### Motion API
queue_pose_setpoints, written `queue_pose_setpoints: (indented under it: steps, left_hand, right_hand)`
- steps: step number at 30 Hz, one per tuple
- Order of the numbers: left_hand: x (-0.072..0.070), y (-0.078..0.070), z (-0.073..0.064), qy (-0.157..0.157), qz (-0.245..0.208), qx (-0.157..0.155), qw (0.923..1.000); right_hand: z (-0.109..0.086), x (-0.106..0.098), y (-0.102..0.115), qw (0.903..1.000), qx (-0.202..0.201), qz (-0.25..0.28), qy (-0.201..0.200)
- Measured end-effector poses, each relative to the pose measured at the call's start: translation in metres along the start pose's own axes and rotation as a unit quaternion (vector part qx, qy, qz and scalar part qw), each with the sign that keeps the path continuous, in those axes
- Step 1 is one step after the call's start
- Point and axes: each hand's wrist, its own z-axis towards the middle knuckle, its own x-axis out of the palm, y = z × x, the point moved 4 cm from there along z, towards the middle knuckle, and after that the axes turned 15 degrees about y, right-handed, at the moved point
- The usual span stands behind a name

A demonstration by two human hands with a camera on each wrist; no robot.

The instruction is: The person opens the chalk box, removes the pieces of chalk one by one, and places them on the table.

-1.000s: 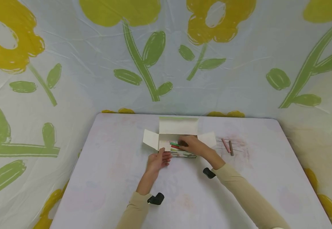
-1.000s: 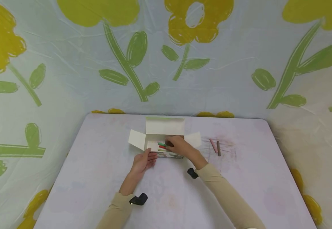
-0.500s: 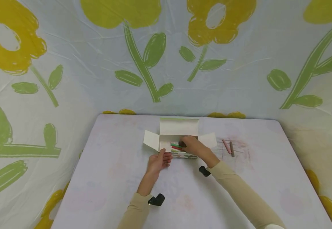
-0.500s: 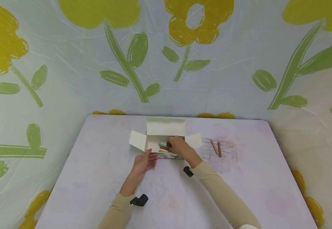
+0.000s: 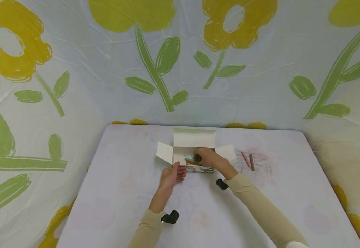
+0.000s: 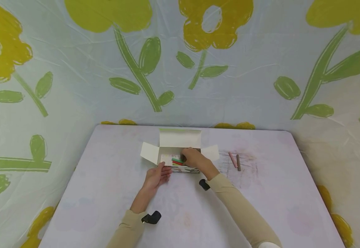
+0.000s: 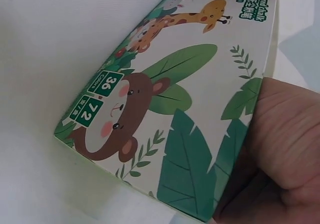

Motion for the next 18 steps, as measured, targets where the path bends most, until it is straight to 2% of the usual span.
queue_pose_setpoints:
  steps: [4, 10, 18]
  left_hand:
    - [0.0009, 0.0002, -0.0004, -0.006, 0.002, 0.000, 1.0000]
    - [0.0017, -0.0008, -0.0021, -0.011, 0.005, -0.002, 0.9999]
    - [0.0008, -0.0005, -0.0008, -0.008, 0.007, -0.005, 0.9999]
  right_hand:
    - [0.0017, 0.0007, 0.0008, 1.0000, -0.003, -0.004, 0.006]
    - [0.0035, -0.0003, 0.0041, 0.9992, -0.028, -0.026, 0.007]
    - [0.0001, -0.0015, -0.0011, 0.9973, -0.071, 0.010, 0.014]
